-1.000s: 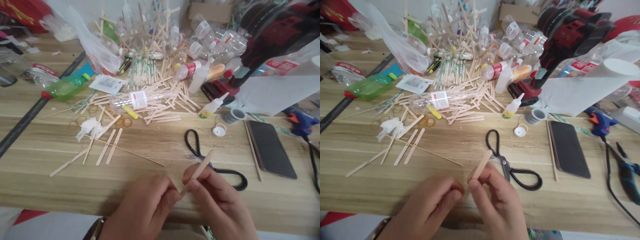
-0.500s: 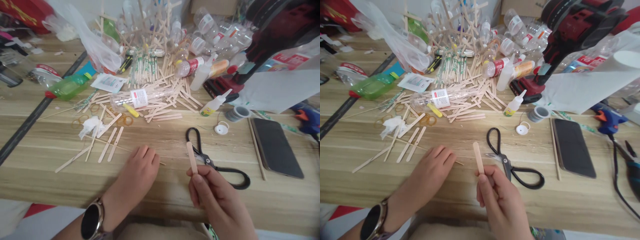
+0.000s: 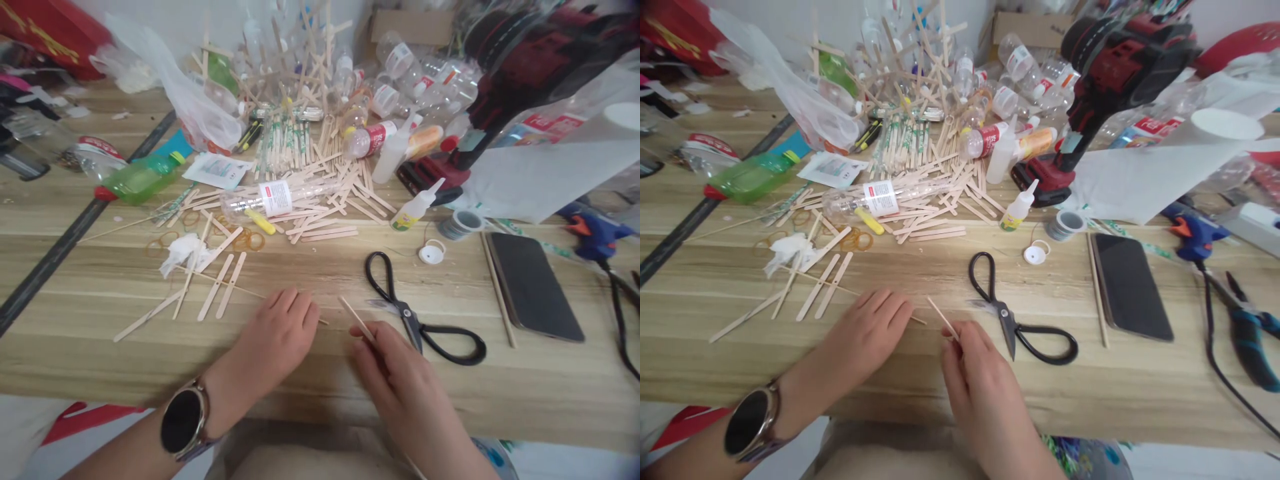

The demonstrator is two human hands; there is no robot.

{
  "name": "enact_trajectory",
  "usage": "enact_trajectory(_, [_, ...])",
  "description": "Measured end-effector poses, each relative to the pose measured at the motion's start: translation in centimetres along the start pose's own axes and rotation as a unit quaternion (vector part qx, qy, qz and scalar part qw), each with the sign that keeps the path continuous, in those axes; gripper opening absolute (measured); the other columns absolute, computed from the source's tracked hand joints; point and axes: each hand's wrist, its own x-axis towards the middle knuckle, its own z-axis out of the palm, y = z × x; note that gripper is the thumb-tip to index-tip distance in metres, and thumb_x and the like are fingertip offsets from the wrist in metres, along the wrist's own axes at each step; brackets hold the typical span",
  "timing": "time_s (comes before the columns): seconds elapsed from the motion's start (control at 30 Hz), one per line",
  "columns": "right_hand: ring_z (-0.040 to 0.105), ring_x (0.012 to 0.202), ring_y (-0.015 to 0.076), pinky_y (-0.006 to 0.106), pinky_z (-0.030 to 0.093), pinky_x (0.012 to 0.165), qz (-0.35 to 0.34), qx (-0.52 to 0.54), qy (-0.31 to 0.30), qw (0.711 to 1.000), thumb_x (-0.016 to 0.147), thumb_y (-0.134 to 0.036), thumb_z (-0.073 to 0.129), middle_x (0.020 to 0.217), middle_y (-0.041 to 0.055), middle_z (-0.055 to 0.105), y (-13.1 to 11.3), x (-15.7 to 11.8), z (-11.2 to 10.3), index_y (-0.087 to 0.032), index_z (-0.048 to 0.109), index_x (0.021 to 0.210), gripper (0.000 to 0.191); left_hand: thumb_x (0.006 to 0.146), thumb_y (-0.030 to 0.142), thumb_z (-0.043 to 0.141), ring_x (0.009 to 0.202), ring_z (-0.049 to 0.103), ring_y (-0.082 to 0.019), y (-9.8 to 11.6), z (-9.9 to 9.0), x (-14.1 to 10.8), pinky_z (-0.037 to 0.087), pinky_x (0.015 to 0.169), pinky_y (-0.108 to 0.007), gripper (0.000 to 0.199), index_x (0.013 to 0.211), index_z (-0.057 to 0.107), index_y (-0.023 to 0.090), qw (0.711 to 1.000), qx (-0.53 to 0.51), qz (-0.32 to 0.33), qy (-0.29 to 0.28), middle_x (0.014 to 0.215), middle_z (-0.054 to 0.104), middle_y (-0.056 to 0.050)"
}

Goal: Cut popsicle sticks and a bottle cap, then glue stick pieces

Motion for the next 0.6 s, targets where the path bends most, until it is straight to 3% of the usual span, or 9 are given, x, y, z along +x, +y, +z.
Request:
enact_trajectory(0.13, [0.059,0.062,0.013,0.021,0.045,0.054,0.001,-0.014,-0.022,1.0,0.093,-0.015,0.044,0.073,0.0014,0.059,-0.3,0.1,0.2,-0.018,0.059,0.088,0.016,0.079,0.0,0.053,0.072,0.055,-0.024,-0.4,-0.8,0.4,0.045,0.063,-0.035,0.017,0.072,0.055,0.016,0.999,0.011,0.049,-0.018,0.073,0.059,-0.005])
enact_trajectory(0.27, [0.059,0.06,0.0139,0.022,0.045,0.053,0.004,-0.018,-0.024,1.0,0.092,-0.015,0.044,0.073,0.0024,0.059,-0.3,0.2,0.3,-0.017,0.062,0.089,0.018,0.081,0.0,0.05,0.071,0.058,-0.025,-0.8,-1.0,1.2,0.044,0.06,-0.035,0.017,0.075,0.059,0.014,0.995,0.042,0.088,-0.017,0.071,0.06,-0.007])
enact_trajectory(0.47, [0.063,0.068,0.0172,0.025,0.048,0.06,0.068,0.016,-0.029,0.997,0.085,-0.019,0.05,0.082,0.0059,0.069,0.3,0.4,1.0,-0.015,0.066,0.096,0.02,0.084,0.002,0.045,0.066,0.058,-0.024,-0.6,0.0,0.8,0.046,0.063,-0.037,0.02,0.073,0.054,0.016,0.995,0.043,0.079,0.045,0.07,0.061,-0.008])
enact_trajectory(0.6, [0.065,0.07,0.0154,0.023,0.048,0.062,0.098,0.035,-0.037,0.994,0.084,-0.018,0.05,0.082,0.0016,0.072,0.3,0.8,0.9,-0.019,0.068,0.094,0.02,0.082,0.0,0.041,0.061,0.057,-0.022,0.1,-0.9,0.4,0.047,0.059,-0.035,0.021,0.075,0.052,0.017,0.995,0.022,0.078,0.067,0.066,0.06,-0.006])
